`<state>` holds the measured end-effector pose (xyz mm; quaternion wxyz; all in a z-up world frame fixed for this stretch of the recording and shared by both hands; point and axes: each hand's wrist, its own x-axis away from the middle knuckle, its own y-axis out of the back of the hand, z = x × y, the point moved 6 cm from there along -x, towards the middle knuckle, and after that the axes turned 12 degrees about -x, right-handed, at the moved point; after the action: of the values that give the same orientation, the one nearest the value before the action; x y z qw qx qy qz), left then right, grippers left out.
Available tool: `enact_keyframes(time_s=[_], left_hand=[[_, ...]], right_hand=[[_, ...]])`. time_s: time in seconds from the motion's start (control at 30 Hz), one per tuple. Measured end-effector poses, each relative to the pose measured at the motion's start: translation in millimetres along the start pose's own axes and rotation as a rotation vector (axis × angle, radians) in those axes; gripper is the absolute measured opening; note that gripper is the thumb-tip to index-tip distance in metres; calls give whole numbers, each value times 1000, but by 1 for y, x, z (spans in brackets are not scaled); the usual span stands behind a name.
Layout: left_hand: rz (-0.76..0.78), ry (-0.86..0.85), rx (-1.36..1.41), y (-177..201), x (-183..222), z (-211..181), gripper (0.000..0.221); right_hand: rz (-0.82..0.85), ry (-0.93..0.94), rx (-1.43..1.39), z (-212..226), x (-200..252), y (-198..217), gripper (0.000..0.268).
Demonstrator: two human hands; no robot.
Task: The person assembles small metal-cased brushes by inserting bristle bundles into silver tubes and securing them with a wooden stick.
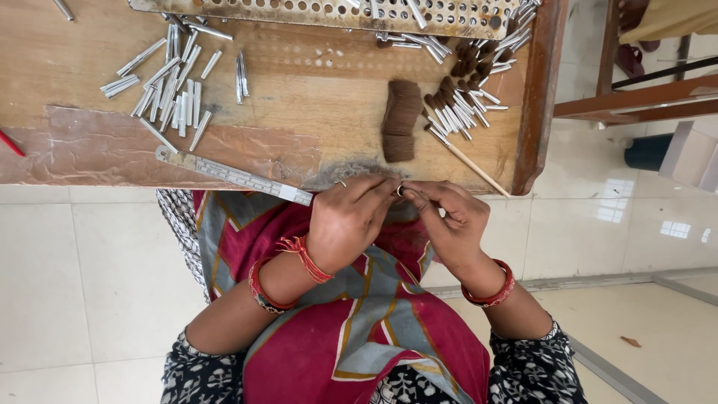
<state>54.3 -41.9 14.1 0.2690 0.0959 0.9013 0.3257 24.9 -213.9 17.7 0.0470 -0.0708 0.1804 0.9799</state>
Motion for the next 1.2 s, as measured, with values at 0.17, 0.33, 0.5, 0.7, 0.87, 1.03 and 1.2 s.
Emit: enact_keyframes(time_s=[0.17, 0.33, 0.5, 0.7, 0.87, 1.03, 1.2], left_hand=[[-3, -17, -12, -1, 0, 0, 31], [-8, -20, 4, -1, 2, 4, 31], [58, 33, 88, 6, 1, 8, 48], [98, 53, 197, 9, 4, 11, 70], [181, 126, 275, 15, -1, 11, 73], [190, 116, 296, 18, -3, 10, 78], [92, 16, 222, 19, -1, 10, 78]], right_hand=[[57, 52, 79, 11, -1, -2, 23], [127, 14, 140, 22, -7, -4, 31], [112, 303, 427, 47, -1, -2, 46], [165, 396, 527, 42, 8, -9, 47], [164, 420, 542, 48, 8, -8, 49], [177, 413, 488, 49, 6, -8, 49], [165, 280, 280, 36, 0, -8, 32]])
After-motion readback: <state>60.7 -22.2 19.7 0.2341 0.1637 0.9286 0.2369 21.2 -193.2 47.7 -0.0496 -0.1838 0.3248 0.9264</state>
